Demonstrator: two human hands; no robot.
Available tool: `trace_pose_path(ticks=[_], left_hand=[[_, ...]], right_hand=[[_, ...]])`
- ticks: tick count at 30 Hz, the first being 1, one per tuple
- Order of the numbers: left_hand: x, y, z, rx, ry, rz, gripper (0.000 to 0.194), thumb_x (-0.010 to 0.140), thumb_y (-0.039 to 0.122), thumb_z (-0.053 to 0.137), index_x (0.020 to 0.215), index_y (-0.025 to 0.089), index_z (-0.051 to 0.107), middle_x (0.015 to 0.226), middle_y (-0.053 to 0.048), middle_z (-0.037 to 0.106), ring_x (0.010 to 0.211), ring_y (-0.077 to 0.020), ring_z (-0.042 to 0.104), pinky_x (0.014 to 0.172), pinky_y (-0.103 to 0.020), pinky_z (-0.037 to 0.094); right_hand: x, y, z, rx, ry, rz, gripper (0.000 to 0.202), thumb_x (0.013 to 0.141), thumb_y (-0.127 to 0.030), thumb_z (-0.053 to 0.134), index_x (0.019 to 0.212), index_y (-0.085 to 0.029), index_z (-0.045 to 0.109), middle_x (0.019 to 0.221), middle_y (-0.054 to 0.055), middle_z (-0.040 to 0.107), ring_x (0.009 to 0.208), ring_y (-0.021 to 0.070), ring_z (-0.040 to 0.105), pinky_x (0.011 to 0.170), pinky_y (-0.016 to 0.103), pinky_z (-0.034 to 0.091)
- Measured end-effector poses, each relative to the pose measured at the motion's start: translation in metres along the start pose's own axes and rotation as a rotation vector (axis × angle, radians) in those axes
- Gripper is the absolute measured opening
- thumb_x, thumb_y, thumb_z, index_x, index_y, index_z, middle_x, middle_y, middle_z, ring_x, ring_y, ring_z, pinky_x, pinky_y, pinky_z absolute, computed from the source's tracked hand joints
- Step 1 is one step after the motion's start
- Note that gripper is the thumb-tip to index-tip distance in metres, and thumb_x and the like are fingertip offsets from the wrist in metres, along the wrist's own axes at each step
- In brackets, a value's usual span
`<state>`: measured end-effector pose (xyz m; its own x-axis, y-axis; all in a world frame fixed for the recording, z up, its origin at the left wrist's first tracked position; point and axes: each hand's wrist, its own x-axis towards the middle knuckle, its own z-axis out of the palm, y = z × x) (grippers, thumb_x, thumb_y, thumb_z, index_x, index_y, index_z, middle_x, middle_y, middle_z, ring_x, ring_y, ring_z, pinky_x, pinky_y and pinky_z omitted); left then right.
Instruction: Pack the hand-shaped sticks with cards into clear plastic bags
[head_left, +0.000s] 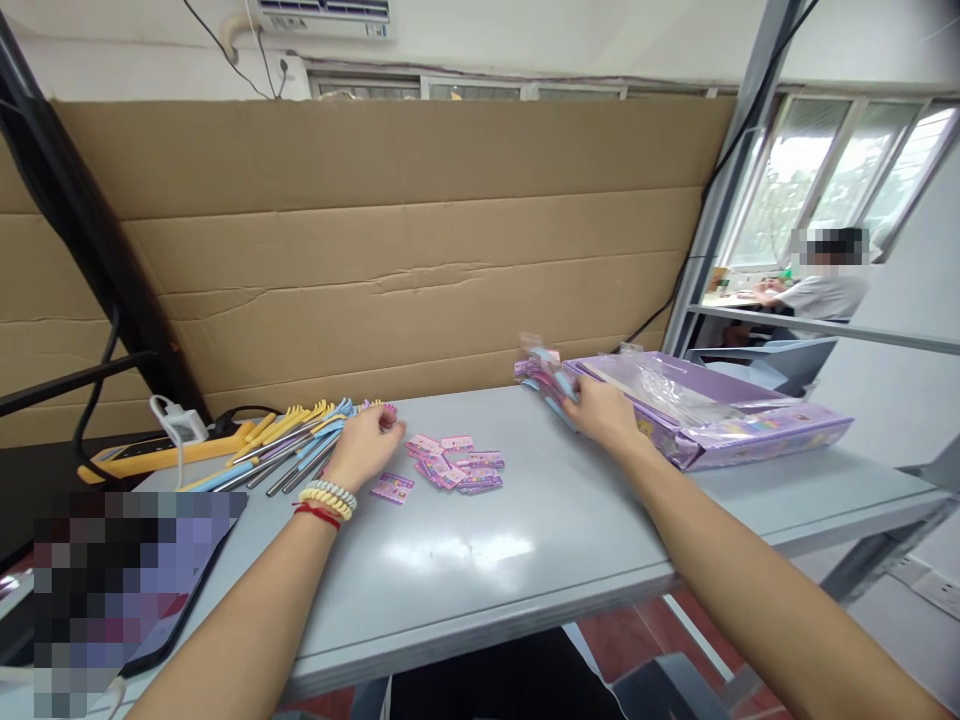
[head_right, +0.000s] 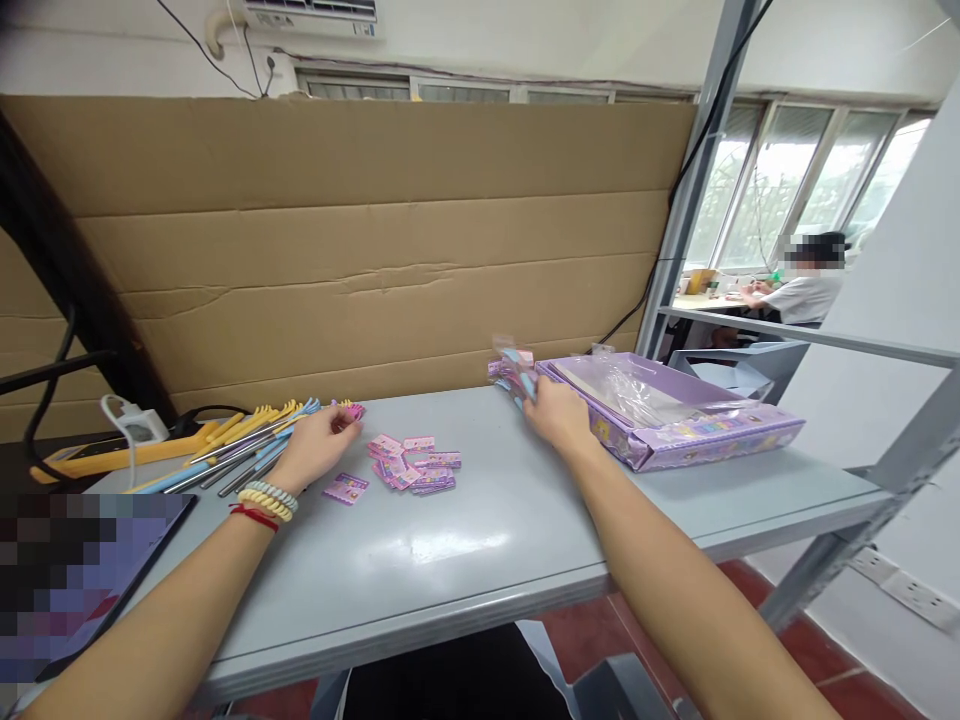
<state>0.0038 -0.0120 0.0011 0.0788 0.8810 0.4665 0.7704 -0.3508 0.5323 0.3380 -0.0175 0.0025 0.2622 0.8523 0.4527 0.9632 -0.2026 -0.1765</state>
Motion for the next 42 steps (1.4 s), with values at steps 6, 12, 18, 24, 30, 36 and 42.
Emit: trace_pose_path(ticks=[6, 12, 18, 24, 30, 36, 42], left_hand=[[-0.014, 0.027, 0.015, -0.589, -0.262, 0.000, 0.037, 0.077, 0.051, 0.053, 0.082, 0.016, 0.065, 0.084, -0.008, 0.068, 0.080, -0.0217, 0.060, 0.072, -0.032, 0.045], [-0.022, 0.038, 0.031, -1.073, -0.331, -0.193, 0.038, 0.071, 0.042, 0.067, 0.093, 0.014, 0.055, 0.070, -0.001, 0.062, 0.062, -0.0132, 0.059, 0.059, -0.025, 0.047], [-0.011, 0.030, 0.021, -1.148, -0.168, -0.311, 0.027, 0.070, 0.022, 0.068, 0.090, 0.015, 0.051, 0.069, -0.001, 0.061, 0.055, -0.0115, 0.059, 0.051, -0.024, 0.048], [-0.005, 0.021, 0.012, -1.015, -0.095, -0.363, 0.015, 0.075, 0.019, 0.059, 0.085, 0.017, 0.049, 0.063, 0.002, 0.055, 0.043, -0.0105, 0.053, 0.036, -0.022, 0.042], [-0.004, 0.015, 0.016, -0.932, -0.138, -0.324, 0.018, 0.074, 0.025, 0.060, 0.087, 0.017, 0.050, 0.062, 0.003, 0.054, 0.042, -0.0092, 0.049, 0.035, -0.021, 0.040], [-0.006, 0.014, 0.012, -0.718, -0.244, -0.160, 0.020, 0.073, 0.031, 0.059, 0.085, 0.016, 0.054, 0.064, 0.001, 0.057, 0.051, -0.0118, 0.053, 0.046, -0.023, 0.042], [-0.010, 0.013, 0.003, -0.353, -0.305, 0.017, 0.023, 0.073, 0.037, 0.055, 0.083, 0.016, 0.058, 0.072, -0.001, 0.062, 0.068, -0.0169, 0.057, 0.061, -0.026, 0.043]], right_hand=[[-0.046, -0.079, -0.011, 0.176, 0.086, -0.438, 0.016, 0.082, -0.029, 0.044, 0.088, -0.017, 0.054, 0.080, 0.008, 0.067, 0.070, 0.0208, 0.061, 0.058, 0.028, 0.032], [-0.075, -0.132, -0.010, 0.245, -0.008, -0.627, 0.030, 0.085, -0.042, 0.044, 0.092, -0.015, 0.054, 0.085, 0.011, 0.065, 0.070, 0.0215, 0.060, 0.057, 0.027, 0.032], [-0.051, -0.118, 0.004, 0.746, -0.178, -0.806, 0.036, 0.086, -0.040, 0.044, 0.113, -0.016, 0.049, 0.083, 0.004, 0.065, 0.063, 0.0125, 0.055, 0.062, 0.024, 0.038], [-0.019, -0.080, 0.018, 0.520, -0.302, -0.571, 0.023, 0.074, -0.029, 0.056, 0.092, -0.015, 0.059, 0.084, 0.005, 0.065, 0.066, 0.0129, 0.053, 0.061, 0.024, 0.037], [-0.022, -0.084, 0.021, 0.311, -0.575, -0.507, 0.029, 0.065, -0.044, 0.067, 0.075, -0.017, 0.060, 0.077, 0.006, 0.065, 0.064, 0.0153, 0.053, 0.056, 0.025, 0.034], [-0.023, -0.089, 0.019, 0.427, -0.598, -0.437, 0.024, 0.060, -0.033, 0.071, 0.062, -0.019, 0.051, 0.055, -0.002, 0.056, 0.051, 0.0113, 0.044, 0.049, 0.024, 0.028], [-0.010, -0.076, 0.010, 0.771, 0.012, -0.215, 0.013, 0.072, -0.027, 0.054, 0.068, -0.020, 0.043, 0.059, -0.002, 0.056, 0.054, 0.0115, 0.049, 0.053, 0.023, 0.034]])
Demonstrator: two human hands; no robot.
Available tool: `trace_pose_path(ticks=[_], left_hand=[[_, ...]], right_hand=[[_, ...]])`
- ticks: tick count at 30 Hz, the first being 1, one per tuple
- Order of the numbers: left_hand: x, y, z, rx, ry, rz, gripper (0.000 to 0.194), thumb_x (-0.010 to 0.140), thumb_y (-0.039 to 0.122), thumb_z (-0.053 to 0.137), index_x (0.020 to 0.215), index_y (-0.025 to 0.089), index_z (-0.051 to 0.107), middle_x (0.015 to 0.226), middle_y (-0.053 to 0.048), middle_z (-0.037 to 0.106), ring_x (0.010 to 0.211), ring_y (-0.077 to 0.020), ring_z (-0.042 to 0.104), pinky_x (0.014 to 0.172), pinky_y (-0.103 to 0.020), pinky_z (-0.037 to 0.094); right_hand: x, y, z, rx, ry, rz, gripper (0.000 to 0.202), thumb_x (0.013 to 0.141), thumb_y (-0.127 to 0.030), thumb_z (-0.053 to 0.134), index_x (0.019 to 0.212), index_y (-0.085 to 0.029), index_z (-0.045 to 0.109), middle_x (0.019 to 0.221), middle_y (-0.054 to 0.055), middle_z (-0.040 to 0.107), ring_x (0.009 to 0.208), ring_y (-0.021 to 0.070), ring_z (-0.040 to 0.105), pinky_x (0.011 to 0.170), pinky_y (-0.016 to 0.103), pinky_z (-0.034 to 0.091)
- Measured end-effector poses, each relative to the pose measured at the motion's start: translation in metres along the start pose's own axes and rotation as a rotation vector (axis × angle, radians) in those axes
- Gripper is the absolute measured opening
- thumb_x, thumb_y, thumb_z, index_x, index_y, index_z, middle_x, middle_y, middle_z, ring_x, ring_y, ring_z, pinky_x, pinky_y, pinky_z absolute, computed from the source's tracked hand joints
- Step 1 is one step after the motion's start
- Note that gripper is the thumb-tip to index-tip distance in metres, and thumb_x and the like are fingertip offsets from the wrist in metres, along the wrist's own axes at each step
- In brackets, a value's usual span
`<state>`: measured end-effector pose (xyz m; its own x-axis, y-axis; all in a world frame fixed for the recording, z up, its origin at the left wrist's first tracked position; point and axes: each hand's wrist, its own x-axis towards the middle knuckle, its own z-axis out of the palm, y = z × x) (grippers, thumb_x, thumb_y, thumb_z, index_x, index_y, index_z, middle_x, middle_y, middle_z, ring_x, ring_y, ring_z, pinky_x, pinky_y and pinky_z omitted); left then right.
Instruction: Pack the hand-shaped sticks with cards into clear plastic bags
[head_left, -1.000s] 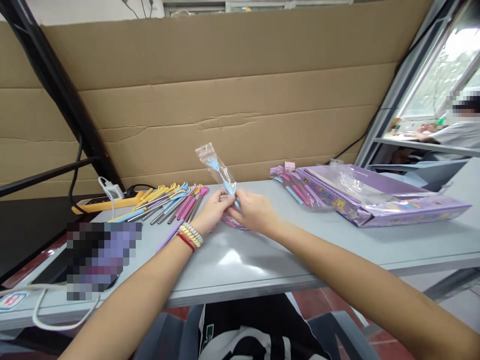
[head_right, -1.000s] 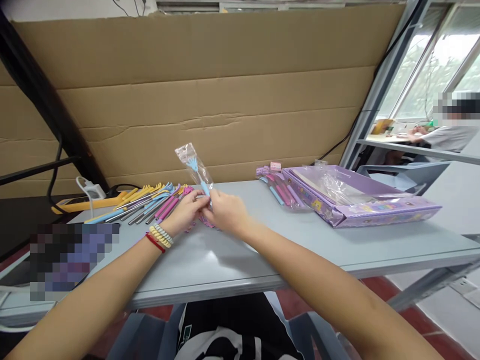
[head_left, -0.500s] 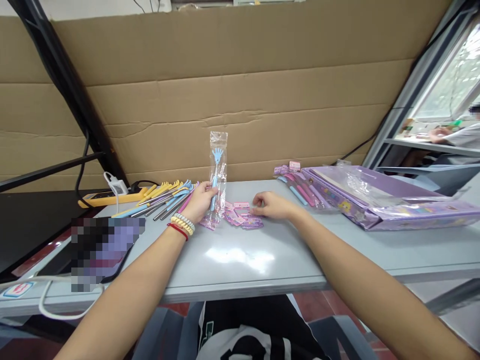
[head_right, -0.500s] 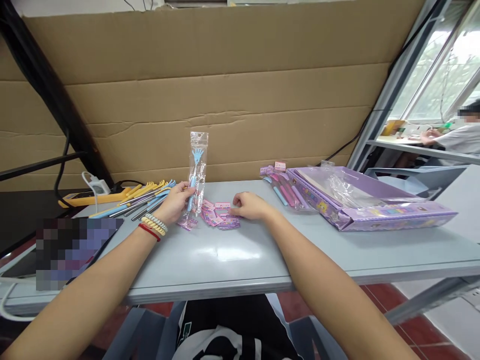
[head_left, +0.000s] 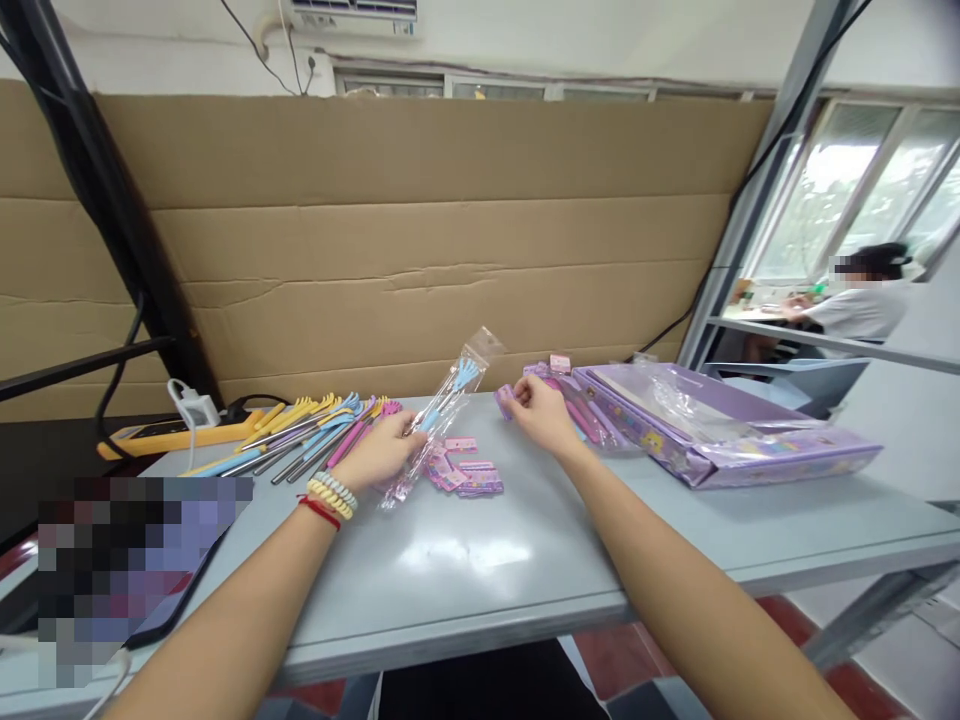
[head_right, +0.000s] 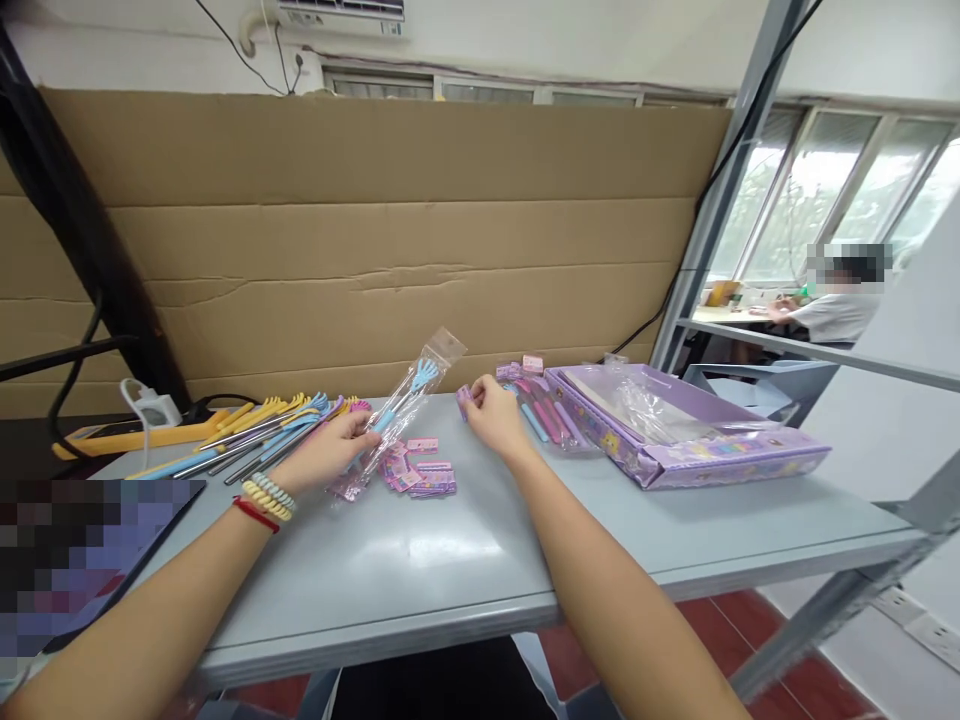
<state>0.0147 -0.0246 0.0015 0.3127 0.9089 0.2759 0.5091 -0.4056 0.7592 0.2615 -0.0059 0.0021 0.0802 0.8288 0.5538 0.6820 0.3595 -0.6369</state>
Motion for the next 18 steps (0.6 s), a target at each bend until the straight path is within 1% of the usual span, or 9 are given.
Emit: trace_pose_path(ticks=[1, 2, 4, 6, 10, 12, 14, 16, 18], left_hand=[[0.000, -0.001, 0.000, 0.031, -0.009, 0.010, 0.023, 0.074, 0.037, 0.053, 0.083, 0.016, 0.058, 0.073, -0.001, 0.062, 0.069, -0.0174, 0.057, 0.061, -0.027, 0.043], [0.000, -0.001, 0.000, 0.057, -0.023, 0.019, 0.023, 0.074, 0.037, 0.052, 0.083, 0.017, 0.058, 0.074, -0.002, 0.062, 0.070, -0.0178, 0.057, 0.061, -0.027, 0.043], [-0.001, -0.002, 0.001, 0.100, -0.049, 0.028, 0.022, 0.076, 0.037, 0.050, 0.082, 0.017, 0.056, 0.075, -0.002, 0.062, 0.070, -0.0183, 0.057, 0.061, -0.027, 0.042], [-0.001, -0.002, 0.002, 0.148, -0.067, 0.033, 0.022, 0.077, 0.037, 0.048, 0.082, 0.017, 0.056, 0.076, -0.002, 0.062, 0.070, -0.0184, 0.057, 0.061, -0.027, 0.041], [-0.003, 0.001, 0.002, 0.277, -0.088, 0.077, 0.022, 0.079, 0.036, 0.044, 0.083, 0.018, 0.056, 0.077, -0.003, 0.063, 0.070, -0.0187, 0.057, 0.063, -0.028, 0.041], [-0.004, 0.002, 0.002, 0.327, -0.110, 0.105, 0.024, 0.081, 0.035, 0.042, 0.087, 0.018, 0.057, 0.079, -0.004, 0.064, 0.071, -0.0191, 0.057, 0.064, -0.029, 0.040], [-0.004, 0.002, 0.002, 0.352, -0.132, 0.128, 0.027, 0.082, 0.034, 0.040, 0.094, 0.018, 0.058, 0.082, -0.005, 0.066, 0.074, -0.0197, 0.058, 0.066, -0.029, 0.041], [-0.004, 0.001, 0.002, 0.367, -0.143, 0.143, 0.030, 0.082, 0.033, 0.040, 0.101, 0.018, 0.059, 0.086, -0.006, 0.067, 0.076, -0.0205, 0.059, 0.068, -0.030, 0.041], [-0.004, 0.000, 0.002, 0.378, -0.159, 0.138, 0.031, 0.082, 0.033, 0.041, 0.103, 0.018, 0.059, 0.086, -0.007, 0.067, 0.074, -0.0206, 0.059, 0.067, -0.030, 0.041]], right_hand=[[0.001, 0.002, -0.002, 0.020, 0.084, 0.003, 0.012, 0.072, -0.026, 0.053, 0.069, -0.021, 0.043, 0.060, -0.001, 0.056, 0.054, 0.0118, 0.049, 0.053, 0.023, 0.035], [0.002, 0.003, -0.002, 0.024, 0.132, -0.013, 0.011, 0.072, -0.026, 0.052, 0.069, -0.021, 0.043, 0.060, -0.001, 0.056, 0.054, 0.0121, 0.050, 0.054, 0.023, 0.036], [0.002, 0.005, -0.001, -0.023, 0.167, -0.093, 0.009, 0.072, -0.024, 0.051, 0.069, -0.021, 0.044, 0.061, 0.000, 0.056, 0.055, 0.0128, 0.051, 0.056, 0.024, 0.037], [-0.001, 0.005, 0.002, -0.133, 0.196, -0.184, 0.007, 0.072, -0.022, 0.051, 0.068, -0.020, 0.046, 0.065, 0.001, 0.058, 0.059, 0.0141, 0.052, 0.059, 0.025, 0.037], [-0.006, 0.001, 0.008, -0.351, 0.251, -0.264, 0.008, 0.074, -0.021, 0.050, 0.066, -0.020, 0.050, 0.075, 0.006, 0.058, 0.073, 0.0184, 0.052, 0.063, 0.028, 0.037], [-0.006, 0.001, 0.008, -0.407, 0.264, -0.275, 0.009, 0.074, -0.020, 0.050, 0.065, -0.019, 0.051, 0.079, 0.008, 0.056, 0.080, 0.0204, 0.050, 0.068, 0.030, 0.038], [-0.005, 0.002, 0.007, -0.426, 0.270, -0.257, 0.008, 0.074, -0.020, 0.049, 0.065, -0.019, 0.051, 0.083, 0.009, 0.055, 0.084, 0.0217, 0.049, 0.071, 0.031, 0.039], [-0.002, 0.005, 0.004, -0.412, 0.277, -0.223, 0.007, 0.073, -0.019, 0.049, 0.066, -0.020, 0.051, 0.086, 0.010, 0.054, 0.087, 0.0226, 0.048, 0.074, 0.032, 0.039], [0.001, 0.008, 0.001, -0.366, 0.280, -0.197, 0.007, 0.071, -0.018, 0.049, 0.064, -0.020, 0.049, 0.090, 0.010, 0.054, 0.090, 0.0230, 0.048, 0.075, 0.033, 0.039]])
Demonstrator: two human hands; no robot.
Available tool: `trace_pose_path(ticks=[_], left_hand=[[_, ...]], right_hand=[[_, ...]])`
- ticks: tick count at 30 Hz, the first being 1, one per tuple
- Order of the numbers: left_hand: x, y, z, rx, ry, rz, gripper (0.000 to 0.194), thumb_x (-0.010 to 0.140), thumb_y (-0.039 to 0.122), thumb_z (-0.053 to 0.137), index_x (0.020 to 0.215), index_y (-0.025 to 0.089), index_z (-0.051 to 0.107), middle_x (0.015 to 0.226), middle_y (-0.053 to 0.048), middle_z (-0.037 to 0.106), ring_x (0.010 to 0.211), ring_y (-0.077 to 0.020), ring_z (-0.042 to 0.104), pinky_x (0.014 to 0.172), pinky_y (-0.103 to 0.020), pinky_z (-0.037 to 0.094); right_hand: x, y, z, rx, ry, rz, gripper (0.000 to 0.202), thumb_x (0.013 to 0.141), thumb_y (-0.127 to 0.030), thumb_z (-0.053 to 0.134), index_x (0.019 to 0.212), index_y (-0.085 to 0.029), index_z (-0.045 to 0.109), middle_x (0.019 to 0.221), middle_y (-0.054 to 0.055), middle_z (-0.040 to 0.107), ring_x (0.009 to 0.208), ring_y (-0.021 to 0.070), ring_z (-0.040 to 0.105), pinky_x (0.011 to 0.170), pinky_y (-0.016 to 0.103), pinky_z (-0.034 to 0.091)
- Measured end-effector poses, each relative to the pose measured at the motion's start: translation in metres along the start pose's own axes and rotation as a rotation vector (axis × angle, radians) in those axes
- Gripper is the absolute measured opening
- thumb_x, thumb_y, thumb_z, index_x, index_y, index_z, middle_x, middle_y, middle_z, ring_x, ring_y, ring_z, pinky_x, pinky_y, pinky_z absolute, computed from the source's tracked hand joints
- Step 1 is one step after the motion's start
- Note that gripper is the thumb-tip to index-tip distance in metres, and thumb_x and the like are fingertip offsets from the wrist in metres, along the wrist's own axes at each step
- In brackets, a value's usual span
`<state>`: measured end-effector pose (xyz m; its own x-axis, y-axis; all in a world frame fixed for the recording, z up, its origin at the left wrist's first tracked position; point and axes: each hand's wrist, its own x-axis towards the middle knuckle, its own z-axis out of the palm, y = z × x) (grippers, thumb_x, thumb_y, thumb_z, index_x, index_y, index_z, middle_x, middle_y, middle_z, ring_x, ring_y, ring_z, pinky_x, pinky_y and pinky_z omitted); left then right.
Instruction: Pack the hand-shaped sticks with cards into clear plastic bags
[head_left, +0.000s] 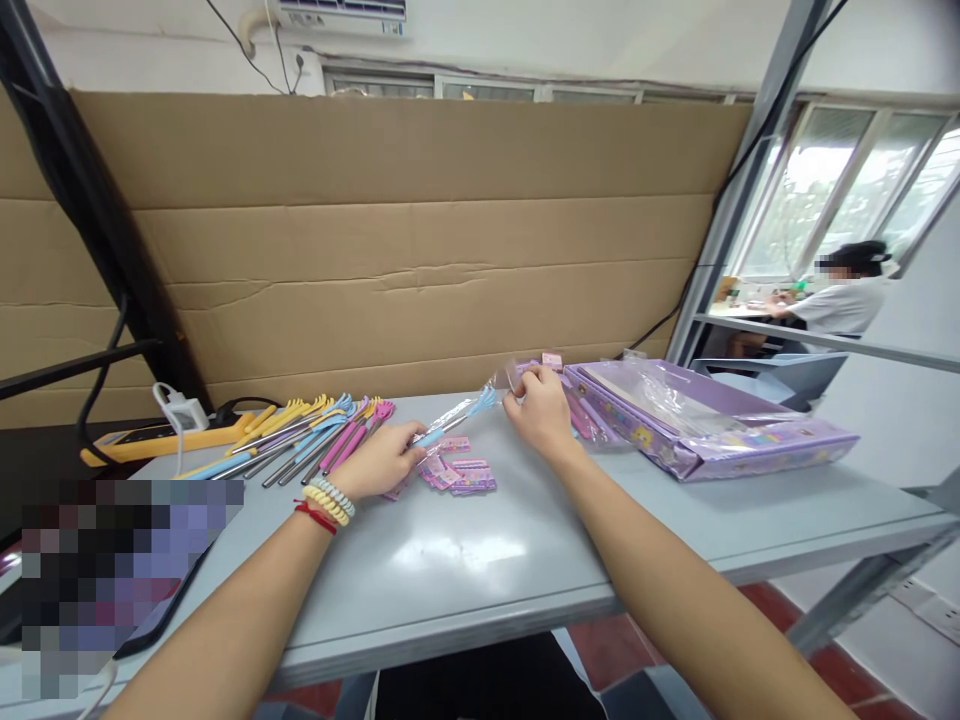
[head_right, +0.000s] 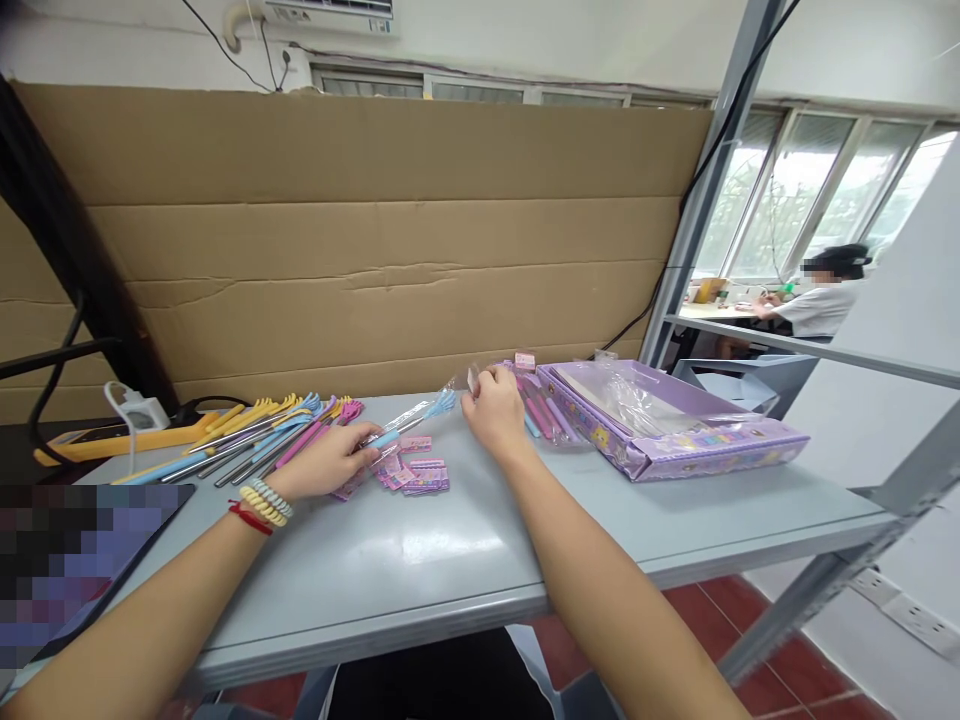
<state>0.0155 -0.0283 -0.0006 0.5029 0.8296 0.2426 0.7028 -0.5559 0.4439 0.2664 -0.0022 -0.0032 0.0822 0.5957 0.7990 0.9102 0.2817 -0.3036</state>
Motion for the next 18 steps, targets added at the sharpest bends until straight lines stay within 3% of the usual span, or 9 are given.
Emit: trace_pose_path(ticks=[4, 9, 15, 17, 18], left_hand=[[-0.001, 0.000, 0.000, 0.013, -0.026, 0.002, 0.031, 0.083, 0.033, 0.041, 0.103, 0.019, 0.060, 0.081, -0.006, 0.067, 0.069, -0.0199, 0.059, 0.063, -0.029, 0.040], [-0.002, 0.000, -0.001, 0.011, -0.015, 0.019, 0.030, 0.083, 0.033, 0.043, 0.102, 0.019, 0.061, 0.088, -0.006, 0.068, 0.076, -0.0203, 0.060, 0.068, -0.028, 0.041], [-0.001, 0.000, -0.002, 0.012, -0.019, 0.001, 0.030, 0.083, 0.033, 0.042, 0.102, 0.019, 0.060, 0.084, -0.006, 0.067, 0.074, -0.0206, 0.060, 0.066, -0.028, 0.041], [-0.001, 0.000, -0.002, 0.014, -0.010, -0.011, 0.027, 0.081, 0.033, 0.043, 0.097, 0.019, 0.061, 0.081, -0.006, 0.067, 0.072, -0.0204, 0.059, 0.065, -0.028, 0.040], [-0.001, 0.000, -0.003, 0.014, -0.007, -0.018, 0.026, 0.081, 0.033, 0.043, 0.094, 0.019, 0.061, 0.080, -0.005, 0.067, 0.072, -0.0204, 0.059, 0.064, -0.028, 0.040]], right_hand=[[0.005, 0.006, -0.001, 0.136, -0.022, 0.027, 0.013, 0.066, -0.017, 0.048, 0.059, -0.022, 0.038, 0.081, 0.007, 0.055, 0.081, 0.0200, 0.049, 0.072, 0.030, 0.038], [0.008, 0.007, -0.005, 0.216, -0.094, 0.131, 0.020, 0.063, -0.018, 0.047, 0.054, -0.022, 0.029, 0.054, -0.002, 0.041, 0.055, 0.0124, 0.038, 0.057, 0.026, 0.030], [0.010, 0.013, -0.006, 0.245, -0.049, 0.227, 0.015, 0.064, -0.019, 0.049, 0.059, -0.022, 0.035, 0.052, -0.004, 0.043, 0.051, 0.0111, 0.039, 0.054, 0.025, 0.032], [0.012, 0.017, -0.004, 0.344, -0.035, 0.294, 0.008, 0.067, -0.022, 0.050, 0.073, -0.021, 0.045, 0.060, -0.002, 0.053, 0.055, 0.0129, 0.049, 0.056, 0.025, 0.038], [0.013, 0.020, -0.003, 0.421, -0.034, 0.338, 0.017, 0.068, -0.023, 0.051, 0.084, -0.020, 0.048, 0.066, 0.000, 0.057, 0.058, 0.0141, 0.054, 0.058, 0.026, 0.041]])
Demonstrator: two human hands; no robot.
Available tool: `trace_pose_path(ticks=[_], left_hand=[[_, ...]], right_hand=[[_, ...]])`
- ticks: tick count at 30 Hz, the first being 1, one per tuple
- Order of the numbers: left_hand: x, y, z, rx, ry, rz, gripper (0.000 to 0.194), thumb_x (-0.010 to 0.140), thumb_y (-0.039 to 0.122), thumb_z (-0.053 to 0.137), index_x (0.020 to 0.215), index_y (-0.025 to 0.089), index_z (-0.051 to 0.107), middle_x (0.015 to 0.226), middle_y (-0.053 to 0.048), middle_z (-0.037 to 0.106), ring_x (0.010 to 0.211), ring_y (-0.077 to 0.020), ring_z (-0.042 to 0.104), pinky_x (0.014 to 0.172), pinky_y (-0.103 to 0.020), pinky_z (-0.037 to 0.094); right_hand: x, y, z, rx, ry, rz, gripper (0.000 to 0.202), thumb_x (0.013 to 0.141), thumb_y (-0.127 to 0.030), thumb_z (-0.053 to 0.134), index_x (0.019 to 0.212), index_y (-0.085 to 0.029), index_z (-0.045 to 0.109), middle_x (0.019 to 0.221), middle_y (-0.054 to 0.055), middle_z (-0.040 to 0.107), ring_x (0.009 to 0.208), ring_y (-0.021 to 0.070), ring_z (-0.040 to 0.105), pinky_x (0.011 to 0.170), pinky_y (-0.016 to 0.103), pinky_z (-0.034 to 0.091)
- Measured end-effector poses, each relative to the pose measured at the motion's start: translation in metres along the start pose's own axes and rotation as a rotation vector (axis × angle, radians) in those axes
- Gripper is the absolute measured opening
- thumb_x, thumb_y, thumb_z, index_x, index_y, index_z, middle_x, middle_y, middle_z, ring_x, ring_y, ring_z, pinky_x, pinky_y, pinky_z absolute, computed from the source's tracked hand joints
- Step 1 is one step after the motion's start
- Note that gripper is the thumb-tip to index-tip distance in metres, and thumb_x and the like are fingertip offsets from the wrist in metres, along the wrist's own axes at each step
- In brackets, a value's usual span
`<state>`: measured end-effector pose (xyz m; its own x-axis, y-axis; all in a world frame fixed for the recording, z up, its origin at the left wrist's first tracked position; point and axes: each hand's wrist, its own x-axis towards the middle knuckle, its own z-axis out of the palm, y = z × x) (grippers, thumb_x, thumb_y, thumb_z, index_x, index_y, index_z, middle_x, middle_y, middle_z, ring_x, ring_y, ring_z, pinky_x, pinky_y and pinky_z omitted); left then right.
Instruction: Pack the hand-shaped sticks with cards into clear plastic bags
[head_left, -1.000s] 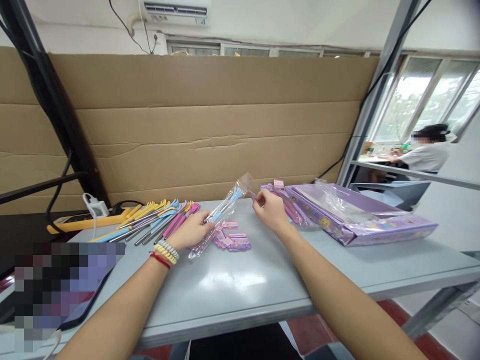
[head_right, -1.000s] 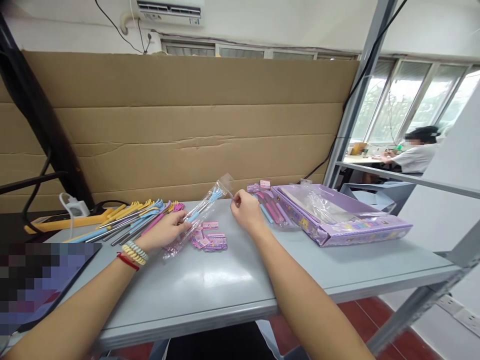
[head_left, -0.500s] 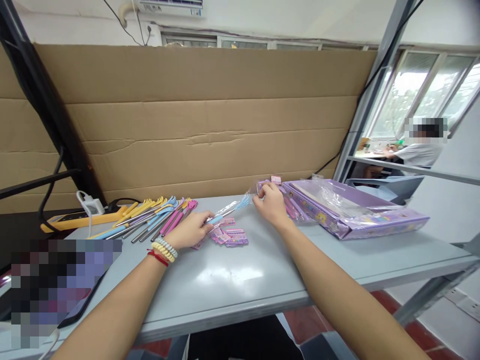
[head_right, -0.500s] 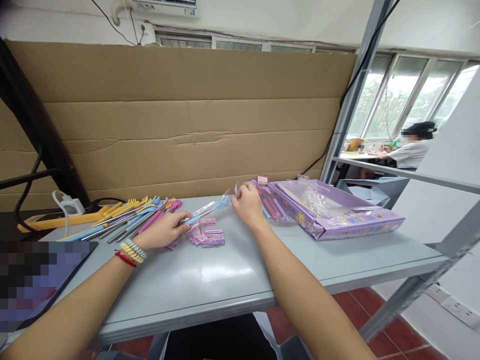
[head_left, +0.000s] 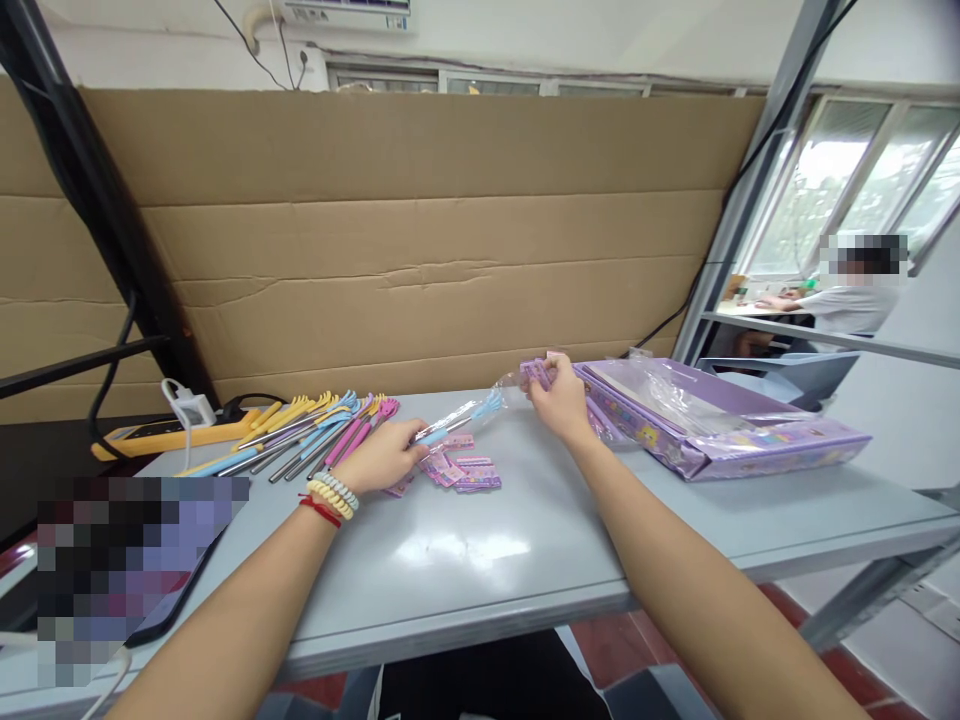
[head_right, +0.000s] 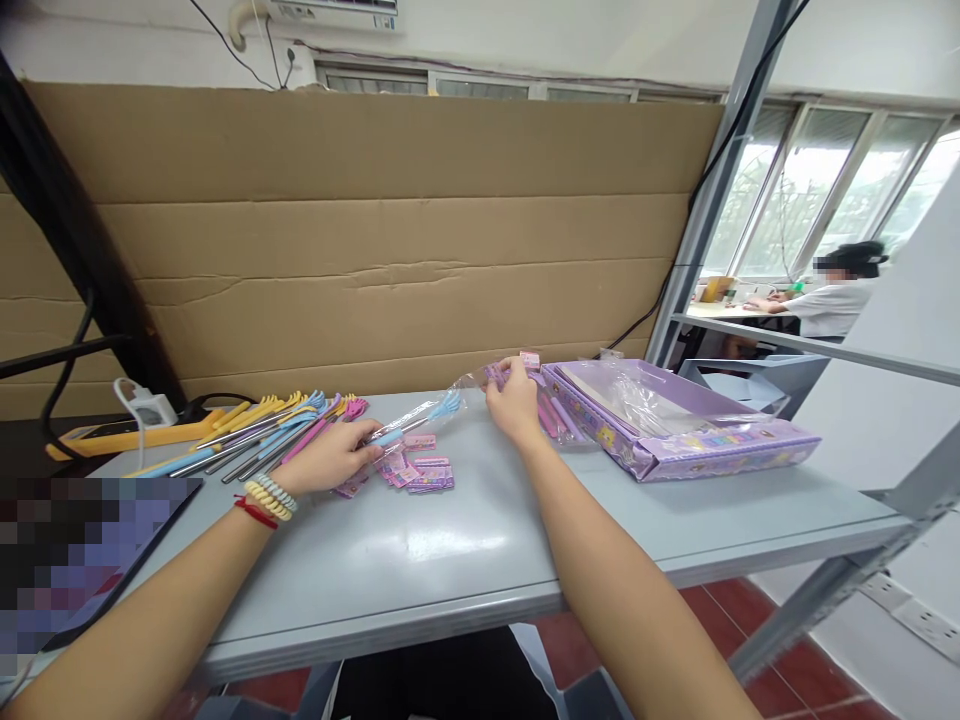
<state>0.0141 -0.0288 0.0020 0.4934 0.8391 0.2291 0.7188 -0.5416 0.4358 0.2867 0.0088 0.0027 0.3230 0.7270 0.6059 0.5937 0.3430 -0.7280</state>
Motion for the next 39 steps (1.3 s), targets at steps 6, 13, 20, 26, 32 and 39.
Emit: trace_pose_path(ticks=[6, 13, 20, 26, 32, 39], left_hand=[[0.000, 0.000, -0.001, -0.002, 0.001, 0.001, 0.025, 0.080, 0.032, 0.043, 0.091, 0.019, 0.061, 0.081, -0.005, 0.067, 0.072, -0.0203, 0.058, 0.064, -0.028, 0.039], [0.000, -0.001, 0.000, -0.032, 0.013, 0.001, 0.023, 0.079, 0.032, 0.044, 0.088, 0.020, 0.062, 0.081, -0.005, 0.066, 0.071, -0.0195, 0.056, 0.063, -0.028, 0.038], [0.001, -0.003, -0.001, -0.028, 0.031, -0.008, 0.022, 0.079, 0.032, 0.044, 0.087, 0.020, 0.061, 0.080, -0.005, 0.065, 0.071, -0.0196, 0.056, 0.063, -0.028, 0.038], [0.000, -0.002, -0.001, -0.055, 0.038, -0.004, 0.024, 0.078, 0.033, 0.048, 0.092, 0.020, 0.063, 0.084, -0.005, 0.067, 0.074, -0.0207, 0.058, 0.066, -0.029, 0.040], [-0.001, -0.001, -0.001, -0.057, 0.055, 0.015, 0.025, 0.078, 0.032, 0.050, 0.094, 0.021, 0.065, 0.086, -0.004, 0.069, 0.074, -0.0197, 0.060, 0.066, -0.027, 0.041], [-0.001, -0.001, -0.002, -0.037, 0.052, 0.032, 0.024, 0.079, 0.030, 0.048, 0.094, 0.021, 0.064, 0.085, -0.004, 0.068, 0.075, -0.0198, 0.060, 0.067, -0.028, 0.040]], right_hand=[[0.009, 0.007, -0.005, 0.367, -0.181, 0.180, 0.032, 0.055, -0.031, 0.069, 0.081, -0.015, 0.058, 0.075, 0.006, 0.064, 0.067, 0.0195, 0.064, 0.065, 0.034, 0.051], [0.007, 0.006, -0.010, 0.407, -0.233, 0.209, 0.047, 0.038, -0.032, 0.082, 0.075, -0.015, 0.057, 0.062, 0.000, 0.061, 0.058, 0.0149, 0.058, 0.059, 0.031, 0.050], [0.003, -0.002, -0.008, 0.405, -0.276, 0.148, 0.029, 0.060, -0.034, 0.069, 0.080, -0.015, 0.059, 0.075, 0.003, 0.058, 0.069, 0.0144, 0.059, 0.064, 0.031, 0.053], [0.003, 0.001, -0.004, 0.217, -0.314, 0.086, 0.014, 0.064, -0.025, 0.054, 0.074, -0.017, 0.058, 0.069, 0.002, 0.059, 0.064, 0.0148, 0.058, 0.057, 0.028, 0.050], [0.005, 0.009, -0.003, -0.019, -0.279, -0.006, 0.028, 0.064, -0.022, 0.046, 0.083, -0.015, 0.066, 0.078, 0.004, 0.062, 0.056, 0.0133, 0.055, 0.058, 0.029, 0.047], [0.002, 0.003, -0.006, -0.062, -0.161, -0.011, 0.039, 0.066, -0.021, 0.049, 0.102, -0.015, 0.064, 0.082, 0.005, 0.065, 0.060, 0.0159, 0.061, 0.062, 0.030, 0.047]])
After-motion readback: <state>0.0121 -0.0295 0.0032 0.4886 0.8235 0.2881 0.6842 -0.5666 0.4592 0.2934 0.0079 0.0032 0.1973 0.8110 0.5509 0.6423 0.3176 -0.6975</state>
